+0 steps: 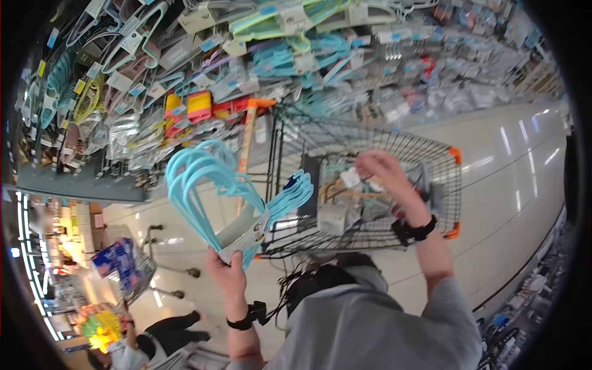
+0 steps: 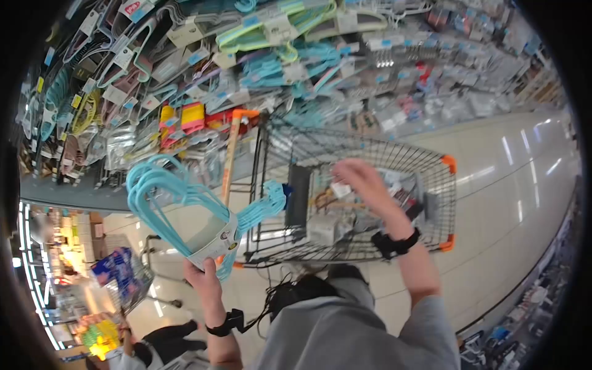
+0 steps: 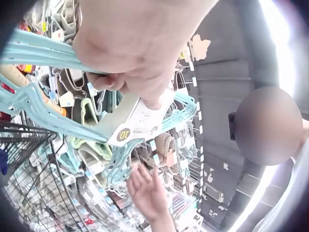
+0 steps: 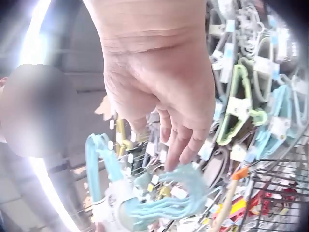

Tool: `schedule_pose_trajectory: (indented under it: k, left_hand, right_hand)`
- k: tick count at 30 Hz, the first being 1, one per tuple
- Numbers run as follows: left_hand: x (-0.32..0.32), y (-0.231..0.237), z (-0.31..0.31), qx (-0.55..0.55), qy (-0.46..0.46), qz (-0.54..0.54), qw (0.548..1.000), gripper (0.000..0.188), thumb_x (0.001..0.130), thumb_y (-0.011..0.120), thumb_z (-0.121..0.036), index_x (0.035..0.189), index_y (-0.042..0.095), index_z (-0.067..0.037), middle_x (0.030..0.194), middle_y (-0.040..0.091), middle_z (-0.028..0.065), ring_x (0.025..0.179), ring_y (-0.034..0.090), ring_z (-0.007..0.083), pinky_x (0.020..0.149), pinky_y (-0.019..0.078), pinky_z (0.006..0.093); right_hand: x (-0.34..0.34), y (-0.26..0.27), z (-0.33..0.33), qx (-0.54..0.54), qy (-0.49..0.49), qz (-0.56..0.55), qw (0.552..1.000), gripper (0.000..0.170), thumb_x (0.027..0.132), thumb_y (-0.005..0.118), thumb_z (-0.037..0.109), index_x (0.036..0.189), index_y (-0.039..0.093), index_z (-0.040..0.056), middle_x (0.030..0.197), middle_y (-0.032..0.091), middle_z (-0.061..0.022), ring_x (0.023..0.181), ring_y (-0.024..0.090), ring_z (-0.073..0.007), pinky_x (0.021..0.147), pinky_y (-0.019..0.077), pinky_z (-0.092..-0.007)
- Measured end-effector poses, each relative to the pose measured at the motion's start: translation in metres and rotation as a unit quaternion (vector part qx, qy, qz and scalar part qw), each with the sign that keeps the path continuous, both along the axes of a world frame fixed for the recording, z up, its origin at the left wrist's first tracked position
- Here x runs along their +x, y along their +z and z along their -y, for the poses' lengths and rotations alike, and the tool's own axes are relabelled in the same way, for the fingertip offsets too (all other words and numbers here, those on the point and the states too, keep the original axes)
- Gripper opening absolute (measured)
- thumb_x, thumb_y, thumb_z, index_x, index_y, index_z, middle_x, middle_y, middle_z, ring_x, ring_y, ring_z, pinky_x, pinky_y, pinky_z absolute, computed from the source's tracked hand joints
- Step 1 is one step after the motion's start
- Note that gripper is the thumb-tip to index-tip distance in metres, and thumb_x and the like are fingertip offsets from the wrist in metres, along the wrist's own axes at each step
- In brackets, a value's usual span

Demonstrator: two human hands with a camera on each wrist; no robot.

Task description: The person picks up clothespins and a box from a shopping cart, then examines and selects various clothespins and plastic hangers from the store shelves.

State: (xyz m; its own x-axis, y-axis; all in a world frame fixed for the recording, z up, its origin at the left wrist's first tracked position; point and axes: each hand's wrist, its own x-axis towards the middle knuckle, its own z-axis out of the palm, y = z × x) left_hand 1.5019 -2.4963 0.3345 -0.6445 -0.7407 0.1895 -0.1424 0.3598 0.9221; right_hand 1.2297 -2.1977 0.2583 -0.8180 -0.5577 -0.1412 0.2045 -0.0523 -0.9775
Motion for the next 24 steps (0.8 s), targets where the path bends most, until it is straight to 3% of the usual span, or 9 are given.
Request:
schedule_pose_trajectory:
  k: [3, 6, 10, 12, 13, 15, 19, 22, 24]
  left_hand:
    - [0.034, -0.018, 0.016, 0.021, 0.028, 0.018, 0.999, 0.031, 0.078, 0.067, -0.007, 0.106, 0.057, 0.003, 0.092, 0.062, 0.0048, 0.082, 0.057, 0.0106, 0.072, 0.0464, 0.0246]
    - [0.044, -0.011, 0.01, 0.043, 0.081, -0.016, 0.996, 0.024, 0.081, 0.059, -0.003, 0.105, 0.057, 0.004, 0.091, 0.06, 0.0043, 0.07, 0.051, 0.0073, 0.062, 0.042, 0.0228]
    - [0.043, -0.008, -0.003, -0.003, 0.124, 0.016, 0.992, 0.018, 0.085, 0.055, -0.004, 0.101, 0.056, 0.003, 0.082, 0.057, 0.0017, 0.064, 0.045, 0.0055, 0.056, 0.0365, 0.0216]
    - [0.036, -0.001, -0.017, 0.004, 0.132, -0.012, 0.991, 0.018, 0.088, 0.053, -0.007, 0.103, 0.056, 0.003, 0.073, 0.05, -0.0013, 0.06, 0.04, 0.0041, 0.053, 0.0301, 0.0208]
    - [0.044, -0.004, -0.014, 0.012, 0.125, 0.019, 0.992, 0.03, 0.096, 0.056, -0.023, 0.106, 0.054, 0.005, 0.077, 0.057, 0.0029, 0.061, 0.044, 0.0061, 0.058, 0.0415, 0.0231]
    - [0.042, 0.001, -0.022, 0.013, 0.133, 0.022, 0.991, 0.03, 0.097, 0.056, -0.024, 0.107, 0.054, 0.005, 0.077, 0.057, 0.0025, 0.06, 0.042, 0.0055, 0.059, 0.0414, 0.0227]
    - [0.042, 0.004, -0.031, -0.031, 0.16, 0.048, 0.985, 0.025, 0.1, 0.053, -0.025, 0.098, 0.053, 0.0, 0.065, 0.041, -0.0049, 0.057, 0.033, 0.0032, 0.052, 0.0254, 0.0233]
    - [0.039, 0.006, -0.04, -0.049, 0.186, 0.06, 0.979, 0.024, 0.1, 0.054, -0.026, 0.095, 0.052, -0.002, 0.062, 0.035, -0.0061, 0.056, 0.031, 0.004, 0.051, 0.0245, 0.0236]
    - [0.04, 0.005, -0.042, -0.038, 0.189, 0.061, 0.979, 0.025, 0.099, 0.054, -0.026, 0.095, 0.052, -0.002, 0.062, 0.036, -0.0059, 0.056, 0.031, 0.0041, 0.051, 0.0244, 0.0236]
  right_hand:
    - [-0.016, -0.115, -0.05, 0.158, -0.024, -0.008, 0.987, 0.038, 0.095, 0.059, 0.03, 0.118, 0.057, -0.0015, 0.11, 0.064, -0.0139, 0.097, 0.065, -0.0241, 0.085, 0.051, -0.0378]
    - [-0.02, -0.231, -0.098, 0.523, 0.094, 0.025, 0.847, 0.048, 0.089, 0.061, 0.031, 0.118, 0.056, -0.0067, 0.105, 0.066, -0.0177, 0.098, 0.066, -0.03, 0.081, 0.0523, -0.0389]
    - [0.008, -0.259, -0.126, 0.583, 0.156, 0.076, 0.794, 0.052, 0.084, 0.064, 0.036, 0.112, 0.059, -0.0074, 0.106, 0.063, -0.0282, 0.103, 0.063, -0.036, 0.082, 0.0512, -0.043]
    - [0.023, -0.33, -0.146, 0.562, 0.253, 0.087, 0.783, 0.061, 0.082, 0.065, 0.037, 0.12, 0.053, -0.0099, 0.116, 0.06, -0.0314, 0.107, 0.061, -0.0376, 0.087, 0.0495, -0.0451]
    - [0.036, -0.335, -0.149, 0.541, 0.253, 0.074, 0.798, 0.06, 0.084, 0.062, 0.038, 0.116, 0.055, -0.0115, 0.115, 0.06, -0.0297, 0.104, 0.06, -0.0386, 0.087, 0.0476, -0.047]
    - [0.054, -0.326, -0.137, 0.521, 0.228, 0.072, 0.819, 0.06, 0.086, 0.059, 0.039, 0.115, 0.056, -0.0136, 0.119, 0.058, -0.0293, 0.104, 0.059, -0.0396, 0.088, 0.0457, -0.0491]
    - [0.056, -0.332, -0.122, 0.518, 0.29, 0.117, 0.796, 0.065, 0.085, 0.061, 0.04, 0.122, 0.054, -0.0131, 0.133, 0.049, -0.0321, 0.111, 0.056, -0.0396, 0.089, 0.0454, -0.0498]
    - [0.057, -0.326, -0.117, 0.535, 0.14, 0.195, 0.81, 0.071, 0.085, 0.065, 0.041, 0.131, 0.049, -0.0095, 0.133, 0.051, -0.0292, 0.11, 0.058, -0.0411, 0.09, 0.047, -0.0493]
    - [0.057, -0.332, -0.121, 0.559, 0.215, 0.113, 0.793, 0.069, 0.088, 0.063, 0.036, 0.138, 0.042, -0.006, 0.129, 0.055, -0.0272, 0.108, 0.06, -0.041, 0.089, 0.0484, -0.0486]
